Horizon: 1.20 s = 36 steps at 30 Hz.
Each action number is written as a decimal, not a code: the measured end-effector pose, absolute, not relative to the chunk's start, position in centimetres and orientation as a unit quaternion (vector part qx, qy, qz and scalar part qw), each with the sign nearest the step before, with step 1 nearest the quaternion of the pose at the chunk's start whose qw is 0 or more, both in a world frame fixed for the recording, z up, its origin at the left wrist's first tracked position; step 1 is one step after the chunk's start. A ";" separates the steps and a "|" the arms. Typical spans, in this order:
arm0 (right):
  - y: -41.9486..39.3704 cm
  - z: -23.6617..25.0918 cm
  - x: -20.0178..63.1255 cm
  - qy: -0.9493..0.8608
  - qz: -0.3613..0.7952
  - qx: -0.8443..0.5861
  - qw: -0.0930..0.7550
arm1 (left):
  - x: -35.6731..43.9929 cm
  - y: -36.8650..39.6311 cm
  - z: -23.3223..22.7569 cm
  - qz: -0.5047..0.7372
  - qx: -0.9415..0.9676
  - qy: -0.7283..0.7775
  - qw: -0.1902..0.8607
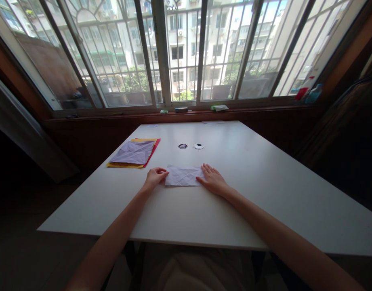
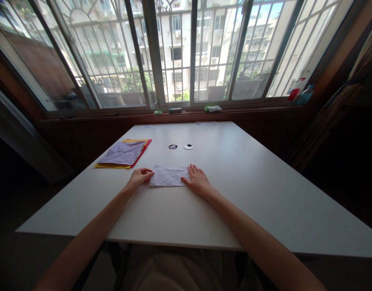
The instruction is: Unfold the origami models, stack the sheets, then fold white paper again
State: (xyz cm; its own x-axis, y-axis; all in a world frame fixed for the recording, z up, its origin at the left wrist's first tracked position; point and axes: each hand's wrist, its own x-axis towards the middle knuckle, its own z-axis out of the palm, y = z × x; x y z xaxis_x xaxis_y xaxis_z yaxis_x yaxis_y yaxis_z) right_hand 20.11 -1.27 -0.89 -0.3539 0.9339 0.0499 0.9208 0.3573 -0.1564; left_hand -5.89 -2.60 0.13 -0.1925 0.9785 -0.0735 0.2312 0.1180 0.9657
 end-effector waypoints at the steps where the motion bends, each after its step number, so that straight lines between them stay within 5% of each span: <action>1: -1.2 -1.0 20.1 -0.821 0.051 -0.565 0.064 | -5.9 -2.7 0.2 0.436 0.498 0.631 0.403; 12: -2.0 1.1 19.3 -0.804 0.026 -0.576 0.145 | -5.8 -2.5 -0.6 0.358 0.649 0.656 0.143; 19: -2.8 1.3 19.2 -0.781 0.158 -0.549 0.251 | -5.5 -2.4 -1.3 0.435 0.606 0.610 0.269; 29: -0.6 4.7 18.8 -0.643 0.528 -0.438 0.341 | -2.2 -2.8 3.0 0.483 0.655 0.416 0.406; 36: 2.6 9.6 19.1 -0.655 0.467 -0.369 0.465 | 0.0 2.0 8.5 0.511 0.572 0.420 0.486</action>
State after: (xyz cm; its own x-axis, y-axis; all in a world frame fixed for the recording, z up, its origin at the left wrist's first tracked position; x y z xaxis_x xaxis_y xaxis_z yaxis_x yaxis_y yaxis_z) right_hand 19.14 2.60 9.64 -0.2942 0.9184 0.2646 0.0488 0.2909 -0.9555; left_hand -0.01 2.00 8.53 0.1249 0.9763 0.1769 -0.0169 -0.1762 0.9842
